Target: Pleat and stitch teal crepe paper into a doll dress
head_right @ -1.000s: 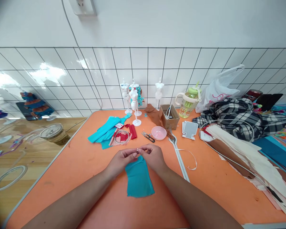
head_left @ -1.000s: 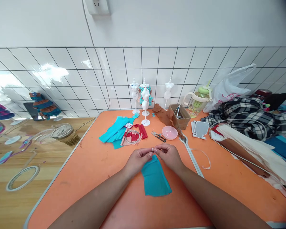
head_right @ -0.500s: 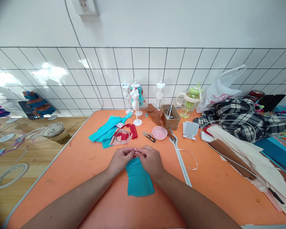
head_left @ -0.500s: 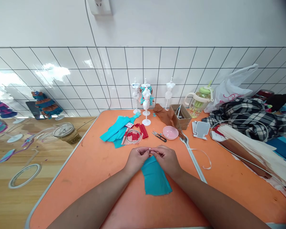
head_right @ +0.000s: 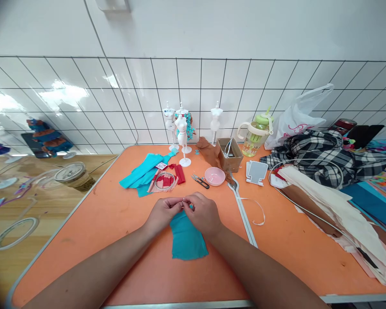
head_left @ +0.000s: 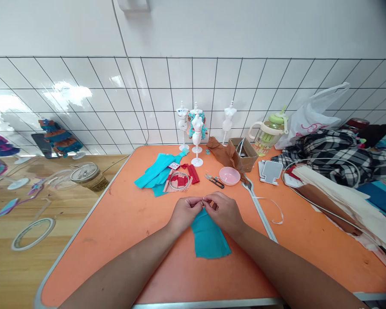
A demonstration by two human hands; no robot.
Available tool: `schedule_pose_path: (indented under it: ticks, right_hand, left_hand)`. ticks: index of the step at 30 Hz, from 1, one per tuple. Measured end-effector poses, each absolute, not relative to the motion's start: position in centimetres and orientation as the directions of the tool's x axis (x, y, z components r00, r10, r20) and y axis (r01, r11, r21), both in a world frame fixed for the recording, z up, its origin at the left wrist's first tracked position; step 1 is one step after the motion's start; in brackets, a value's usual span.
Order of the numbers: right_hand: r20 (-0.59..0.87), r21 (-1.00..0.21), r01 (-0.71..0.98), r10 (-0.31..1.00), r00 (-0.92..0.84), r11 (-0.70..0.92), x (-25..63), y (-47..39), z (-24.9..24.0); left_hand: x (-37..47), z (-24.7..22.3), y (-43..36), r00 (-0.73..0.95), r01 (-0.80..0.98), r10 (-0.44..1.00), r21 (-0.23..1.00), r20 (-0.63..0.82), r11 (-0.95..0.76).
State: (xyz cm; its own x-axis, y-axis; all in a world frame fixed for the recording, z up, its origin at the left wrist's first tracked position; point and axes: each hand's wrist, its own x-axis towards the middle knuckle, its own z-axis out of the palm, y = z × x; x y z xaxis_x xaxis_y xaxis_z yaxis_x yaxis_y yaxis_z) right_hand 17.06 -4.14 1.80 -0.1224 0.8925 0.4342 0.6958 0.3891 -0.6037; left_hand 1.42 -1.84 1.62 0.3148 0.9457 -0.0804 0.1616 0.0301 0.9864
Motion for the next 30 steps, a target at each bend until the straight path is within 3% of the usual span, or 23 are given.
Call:
schedule_pose_path:
  ticks: [13,21,30]
  right_hand:
    - [0.489,-0.483,0.766,0.856,-0.167,0.425,17.2,-4.1,1.6]
    - [0.422,-0.617,0.677,0.895,-0.145,0.401,17.4,-4.1,1.7]
    - [0.465,-0.627,0.662,0.879,-0.105,0.411,17.5,-4.1,1.7]
  left_hand:
    - [1.6,1.6,-2.3,0.297,0.225,0.951,0.974,-0.093,0.025]
    - [1.8,2.6,-2.4,0.294,0.122,0.94,0.982,-0.173,0.143]
    - [1.7,2.6,-2.4,0.312,0.148,0.939,0.983,-0.148,0.106]
